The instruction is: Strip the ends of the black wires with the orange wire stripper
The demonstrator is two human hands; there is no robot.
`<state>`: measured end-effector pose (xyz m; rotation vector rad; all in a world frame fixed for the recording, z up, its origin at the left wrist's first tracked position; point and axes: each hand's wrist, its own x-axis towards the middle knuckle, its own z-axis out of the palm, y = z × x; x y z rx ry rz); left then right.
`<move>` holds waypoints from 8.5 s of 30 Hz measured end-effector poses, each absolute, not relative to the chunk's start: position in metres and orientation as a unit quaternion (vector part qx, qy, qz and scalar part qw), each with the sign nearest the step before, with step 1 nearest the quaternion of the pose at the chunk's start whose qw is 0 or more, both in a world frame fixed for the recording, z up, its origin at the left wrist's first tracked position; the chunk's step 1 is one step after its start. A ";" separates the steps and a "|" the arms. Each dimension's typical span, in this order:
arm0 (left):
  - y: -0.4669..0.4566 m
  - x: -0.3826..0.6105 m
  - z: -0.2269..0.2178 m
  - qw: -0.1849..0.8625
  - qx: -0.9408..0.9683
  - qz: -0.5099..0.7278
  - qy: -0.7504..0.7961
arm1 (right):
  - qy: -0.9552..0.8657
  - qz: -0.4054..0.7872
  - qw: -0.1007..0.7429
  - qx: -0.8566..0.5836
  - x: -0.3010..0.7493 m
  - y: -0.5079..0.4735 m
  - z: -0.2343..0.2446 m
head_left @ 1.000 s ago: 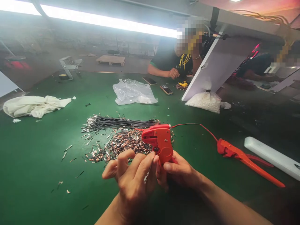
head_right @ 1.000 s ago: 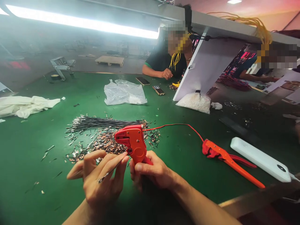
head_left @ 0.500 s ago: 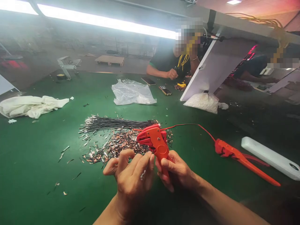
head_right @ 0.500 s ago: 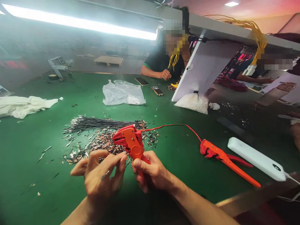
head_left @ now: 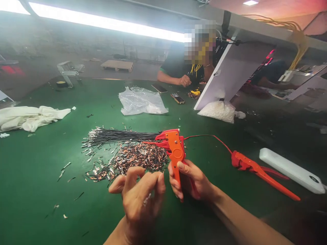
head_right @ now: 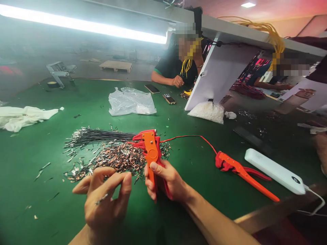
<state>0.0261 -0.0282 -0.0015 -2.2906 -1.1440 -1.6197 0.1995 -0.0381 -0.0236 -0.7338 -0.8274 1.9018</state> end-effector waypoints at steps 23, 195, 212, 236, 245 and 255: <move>-0.023 0.027 -0.006 0.032 -0.776 -0.506 -0.376 | -0.341 0.794 0.467 -0.188 0.195 -0.039 -0.014; -0.002 0.016 0.002 -0.537 -0.428 -0.593 -0.421 | -0.382 0.767 0.472 -0.208 0.197 -0.045 -0.005; -0.004 0.021 0.004 -0.628 -0.380 -0.560 -0.385 | -0.391 0.765 0.468 -0.207 0.196 -0.046 -0.006; 0.005 0.012 0.019 -0.629 -0.309 -0.597 -0.391 | -0.387 0.785 0.436 -0.209 0.195 -0.046 -0.006; 0.013 0.005 0.031 -0.658 -0.206 -0.615 -0.383 | -0.374 0.797 0.426 -0.210 0.192 -0.049 -0.006; 0.009 0.004 0.026 -0.715 -0.169 -0.566 -0.374 | -0.385 0.806 0.411 -0.182 0.191 -0.049 -0.009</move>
